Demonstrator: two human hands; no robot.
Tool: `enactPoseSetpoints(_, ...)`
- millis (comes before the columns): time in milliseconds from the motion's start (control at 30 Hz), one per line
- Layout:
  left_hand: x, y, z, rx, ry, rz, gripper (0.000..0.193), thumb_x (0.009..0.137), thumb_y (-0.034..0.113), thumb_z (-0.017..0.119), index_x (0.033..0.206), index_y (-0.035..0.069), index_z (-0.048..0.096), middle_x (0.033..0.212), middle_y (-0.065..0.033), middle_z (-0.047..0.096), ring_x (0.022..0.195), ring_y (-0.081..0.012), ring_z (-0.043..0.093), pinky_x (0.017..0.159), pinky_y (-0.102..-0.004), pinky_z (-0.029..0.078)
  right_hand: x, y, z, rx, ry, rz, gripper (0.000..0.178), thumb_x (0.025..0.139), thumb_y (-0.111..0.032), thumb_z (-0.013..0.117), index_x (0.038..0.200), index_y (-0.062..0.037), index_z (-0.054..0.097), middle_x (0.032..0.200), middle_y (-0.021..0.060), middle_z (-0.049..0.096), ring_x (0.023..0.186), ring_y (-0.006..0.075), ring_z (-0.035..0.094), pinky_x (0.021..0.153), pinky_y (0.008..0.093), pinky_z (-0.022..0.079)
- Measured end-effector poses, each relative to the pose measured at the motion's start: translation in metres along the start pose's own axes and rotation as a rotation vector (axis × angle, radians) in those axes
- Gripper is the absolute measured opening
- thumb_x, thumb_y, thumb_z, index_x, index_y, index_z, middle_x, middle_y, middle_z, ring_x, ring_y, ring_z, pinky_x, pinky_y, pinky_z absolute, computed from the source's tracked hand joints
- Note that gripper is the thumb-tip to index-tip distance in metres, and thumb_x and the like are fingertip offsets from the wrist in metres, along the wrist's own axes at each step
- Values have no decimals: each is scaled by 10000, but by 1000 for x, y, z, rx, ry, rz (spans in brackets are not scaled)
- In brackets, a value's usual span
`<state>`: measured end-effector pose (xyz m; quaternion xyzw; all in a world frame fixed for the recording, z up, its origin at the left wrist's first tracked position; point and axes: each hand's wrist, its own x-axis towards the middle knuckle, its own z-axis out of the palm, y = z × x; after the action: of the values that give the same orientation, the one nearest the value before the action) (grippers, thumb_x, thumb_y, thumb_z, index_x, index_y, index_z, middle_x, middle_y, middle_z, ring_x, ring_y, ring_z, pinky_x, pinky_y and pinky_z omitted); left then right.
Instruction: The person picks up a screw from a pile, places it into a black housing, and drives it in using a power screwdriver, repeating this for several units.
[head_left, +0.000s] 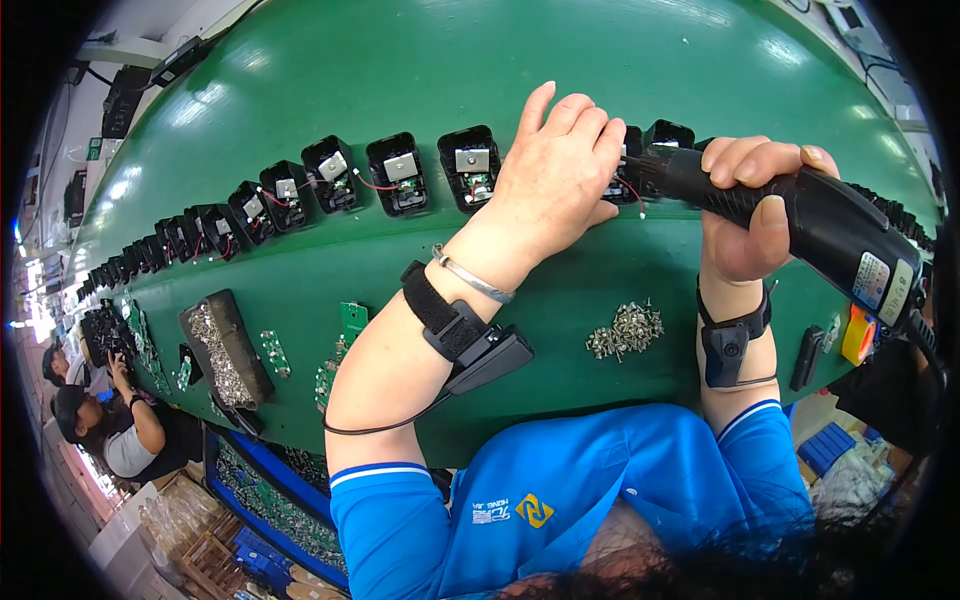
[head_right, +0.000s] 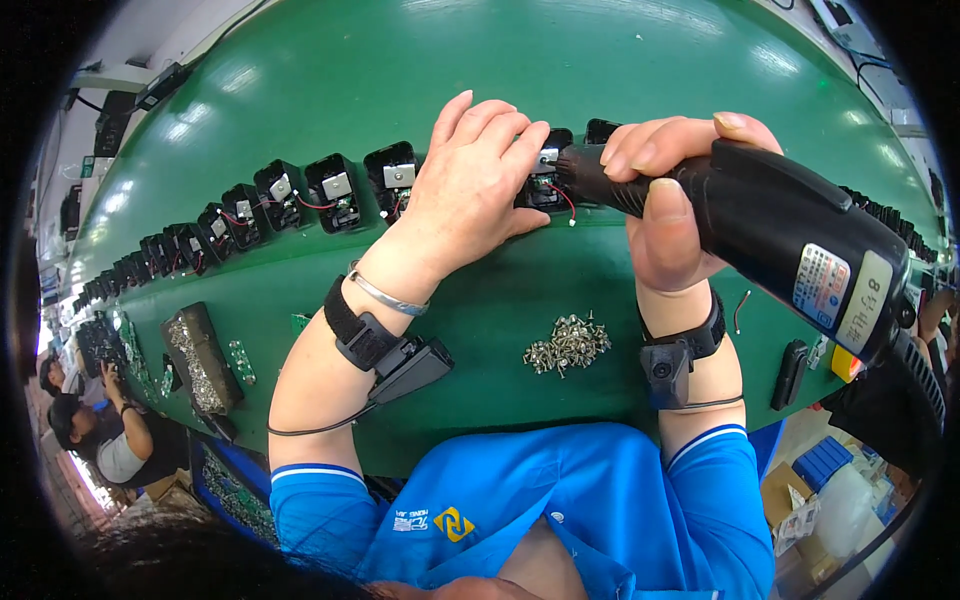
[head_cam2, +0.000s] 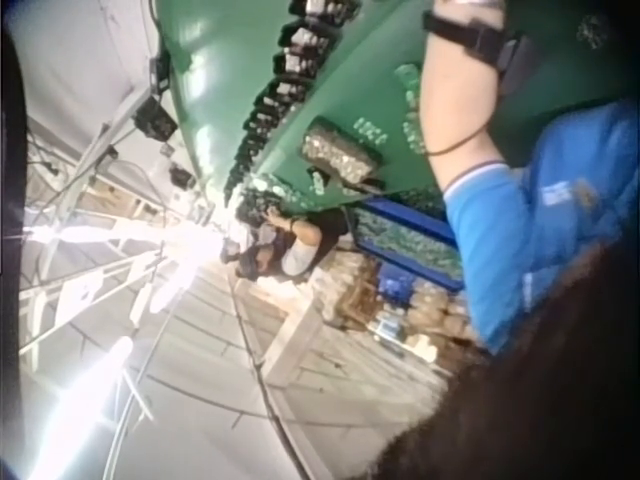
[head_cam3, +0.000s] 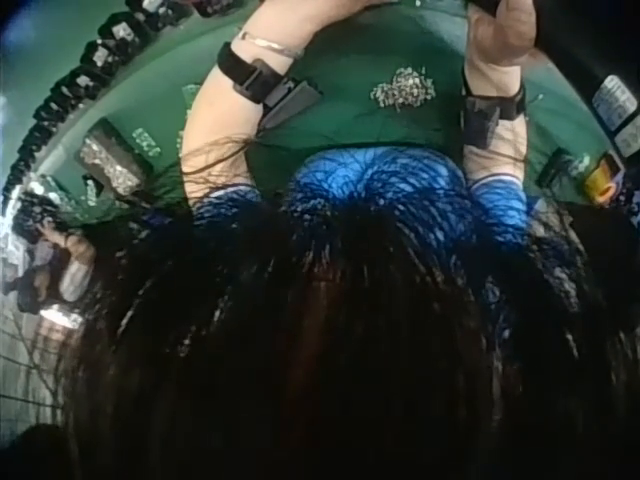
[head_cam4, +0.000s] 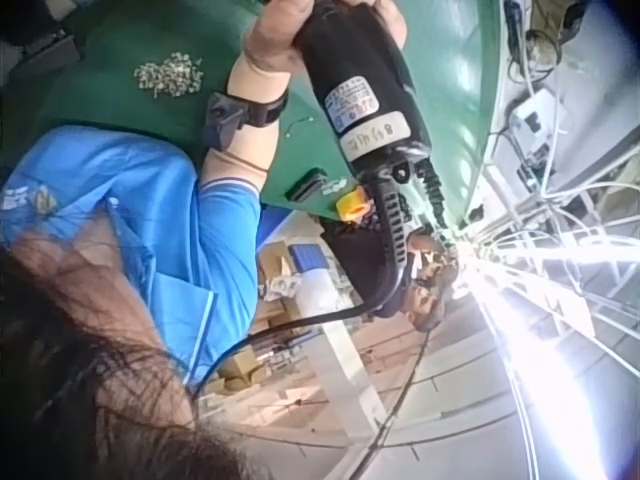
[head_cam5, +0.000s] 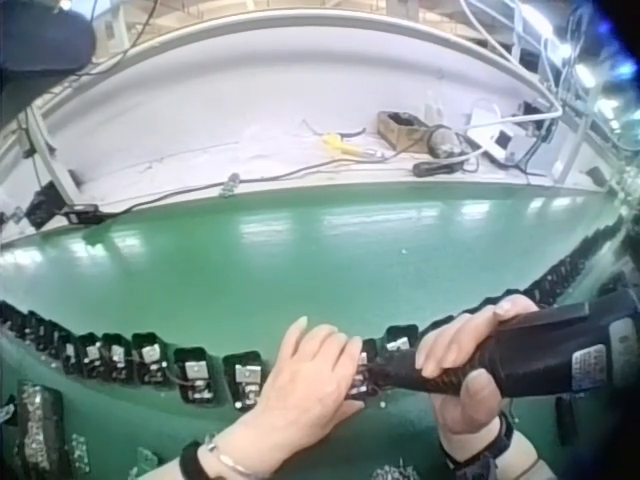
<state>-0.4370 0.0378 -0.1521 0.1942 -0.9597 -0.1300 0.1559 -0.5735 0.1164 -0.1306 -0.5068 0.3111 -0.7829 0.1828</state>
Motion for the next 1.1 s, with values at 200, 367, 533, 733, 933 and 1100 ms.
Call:
enactPoseSetpoints(200, 0, -3, 2, 3, 1, 6, 607, 479, 241, 736, 984, 21, 483, 927, -68, 494, 993, -218, 415, 945, -407, 235, 0, 0, 4, -53, -64, 37, 361, 752, -192, 530, 1061, -106, 365, 725, 58, 474, 590, 172, 468, 562, 336, 401)
enactPoseSetpoints(367, -1, -7, 6, 4, 8, 1, 593, 468, 231, 737, 967, 24, 493, 906, -66, 502, 983, -215, 423, 942, -395, 242, 0, 9, 5, 66, -110, 22, 390, 716, -70, 596, 1012, -68, 342, 693, 82, 500, 589, 170, 505, 576, 328, 452)
enactPoseSetpoints(533, -4, -15, 11, -34, 38, 2, 569, 435, 244, 746, 910, 36, 511, 870, -58, 510, 962, -210, 437, 935, -388, 255, -5, 16, 11, -45, -173, 39, 325, 749, -117, 538, 1022, -109, 361, 698, 62, 468, 575, 174, 472, 565, 337, 412)
enactPoseSetpoints(733, -4, -17, 10, -85, 10, -27, 650, 403, 227, 761, 975, 40, 516, 933, -77, 505, 971, -243, 441, 927, -420, 275, -5, 22, 9, -18, -126, 65, 350, 739, -47, 494, 1055, -84, 349, 694, 76, 455, 592, 181, 466, 582, 346, 415)
enactPoseSetpoints(933, 0, -7, 2, -8, 112, -40, 582, 463, 242, 732, 963, 59, 499, 903, -64, 501, 968, -226, 434, 923, -409, 267, 14, -13, 2, 79, 135, 140, 443, 734, 9, 450, 1148, -48, 301, 733, 71, 488, 613, 170, 475, 607, 344, 416)
enactPoseSetpoints(1100, -15, 52, -16, -218, -7, 22, 293, 560, 144, 654, 834, 77, 574, 796, -43, 520, 828, -222, 467, 782, -377, 356, 2, -81, -45, 68, 167, 149, 433, 731, -236, 500, 1120, -106, 361, 731, 24, 447, 622, 144, 414, 583, 299, 331)
